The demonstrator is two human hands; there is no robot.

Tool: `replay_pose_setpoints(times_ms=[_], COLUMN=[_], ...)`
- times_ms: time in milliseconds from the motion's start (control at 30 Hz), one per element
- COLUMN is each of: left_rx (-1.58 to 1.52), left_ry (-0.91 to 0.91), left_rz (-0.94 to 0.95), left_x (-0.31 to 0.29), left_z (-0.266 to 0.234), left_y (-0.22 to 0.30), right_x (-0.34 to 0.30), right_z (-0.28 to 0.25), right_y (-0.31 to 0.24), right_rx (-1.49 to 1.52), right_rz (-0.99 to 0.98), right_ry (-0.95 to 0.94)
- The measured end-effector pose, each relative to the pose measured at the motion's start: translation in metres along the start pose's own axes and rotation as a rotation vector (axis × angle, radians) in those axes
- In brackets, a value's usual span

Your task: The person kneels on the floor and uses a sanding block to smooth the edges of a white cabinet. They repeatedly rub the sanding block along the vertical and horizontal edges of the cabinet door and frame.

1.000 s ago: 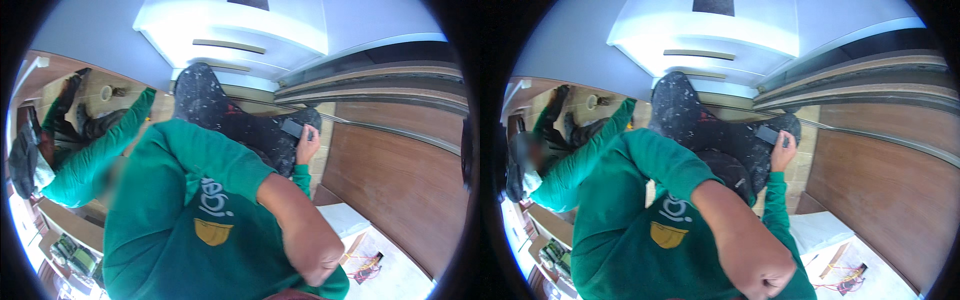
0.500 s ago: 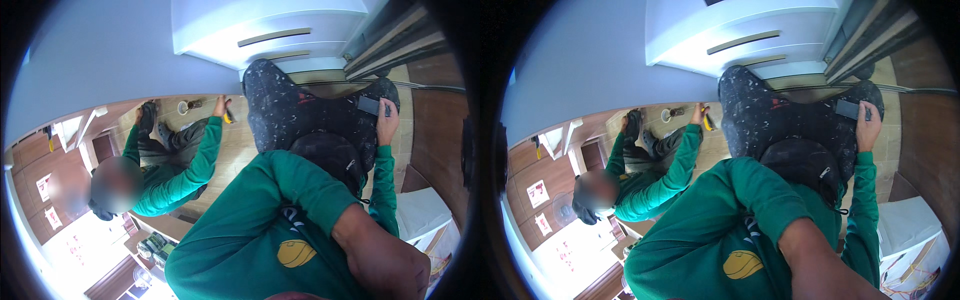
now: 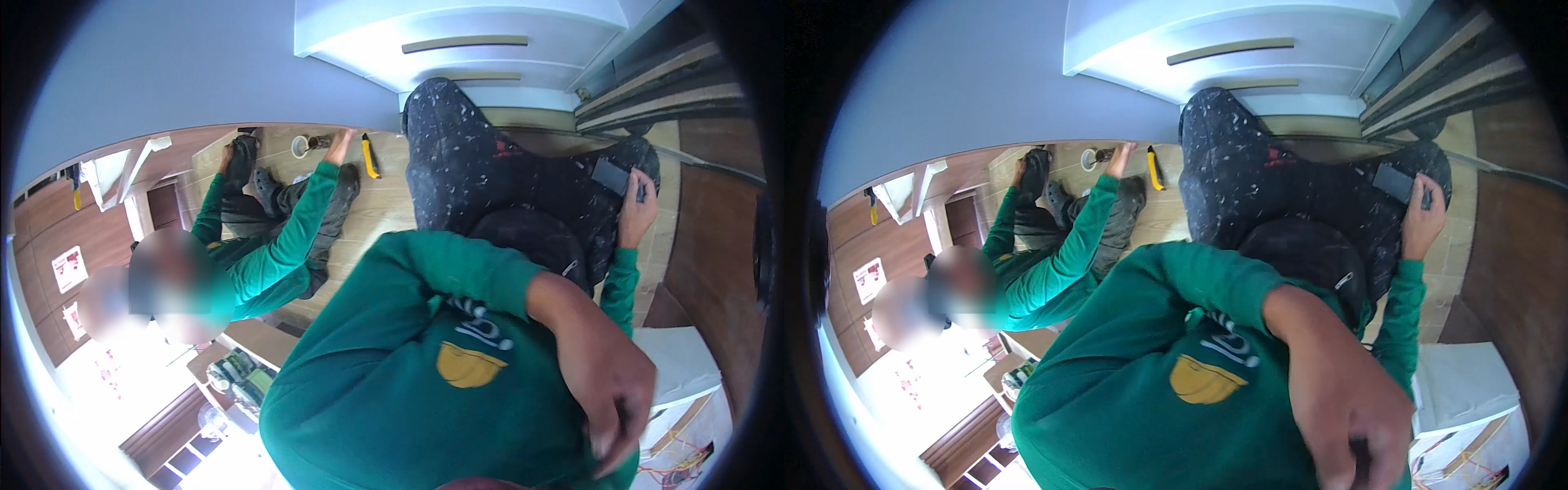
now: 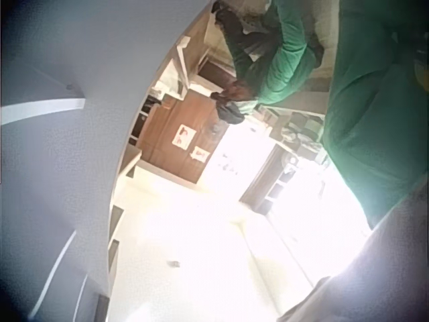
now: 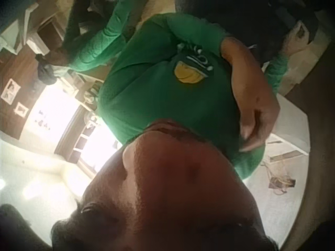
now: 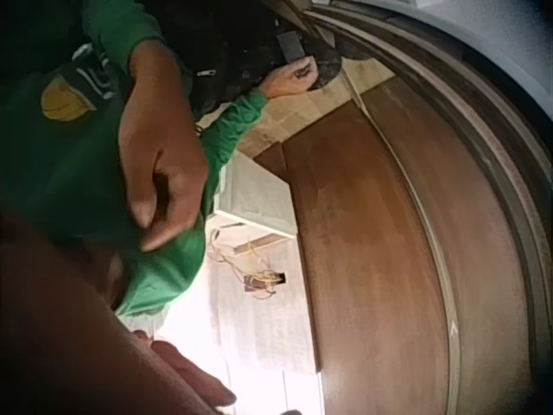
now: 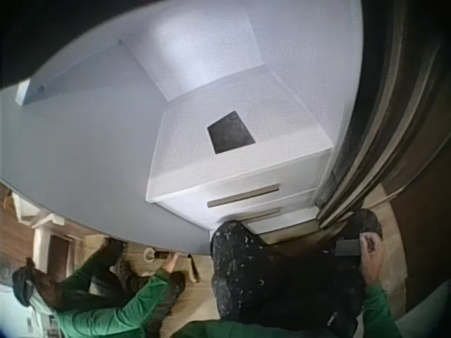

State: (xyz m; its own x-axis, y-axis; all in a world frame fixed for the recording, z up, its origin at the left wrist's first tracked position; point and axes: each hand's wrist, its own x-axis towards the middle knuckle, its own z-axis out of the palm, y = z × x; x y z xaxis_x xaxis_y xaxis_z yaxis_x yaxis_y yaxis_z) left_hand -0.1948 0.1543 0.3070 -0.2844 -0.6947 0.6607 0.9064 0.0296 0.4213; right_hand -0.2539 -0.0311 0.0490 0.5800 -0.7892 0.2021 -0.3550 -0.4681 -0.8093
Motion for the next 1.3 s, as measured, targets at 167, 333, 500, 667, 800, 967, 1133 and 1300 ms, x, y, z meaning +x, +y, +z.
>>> replay_pose_setpoints(times_ms=[167,333,500,667,800,967,1133,1300], left_rx=[0.894,1.236,0.995,0.840,1.394,1.381,1.342,1.490], left_ry=[0.979,1.465,1.545,1.588,1.633,1.768,1.964,2.024], left_rz=[-0.123,-0.060,0.108,0.211,0.276,0.355,0.466,0.465], left_x=[-0.096,-0.162,-0.159,-0.158,-0.159,-0.096,-0.070,-0.065], left_z=[-0.090,-0.152,-0.170,-0.185,-0.243,-0.271,-0.283,-0.285], left_y=[-0.017,-0.059,-0.052,-0.040,-0.020,0.001,-0.001,0.000], right_x=[-0.026,-0.049,-0.040,-0.019,-0.025,-0.054,-0.056,-0.052], right_z=[-0.006,0.021,0.028,0.012,-0.006,-0.031,-0.012,-0.012], right_y=[-0.020,-0.071,-0.111,-0.113,-0.096,-0.038,-0.039,-0.030], right_rx=[0.263,0.316,0.230,0.197,0.048,-0.032,-0.211,-0.178], right_rz=[0.232,0.062,-0.130,-0.173,-0.142,-0.006,-0.214,-0.184], right_ry=[0.125,-0.034,-0.298,-0.439,-0.277,-0.099,-0.051,-0.040])
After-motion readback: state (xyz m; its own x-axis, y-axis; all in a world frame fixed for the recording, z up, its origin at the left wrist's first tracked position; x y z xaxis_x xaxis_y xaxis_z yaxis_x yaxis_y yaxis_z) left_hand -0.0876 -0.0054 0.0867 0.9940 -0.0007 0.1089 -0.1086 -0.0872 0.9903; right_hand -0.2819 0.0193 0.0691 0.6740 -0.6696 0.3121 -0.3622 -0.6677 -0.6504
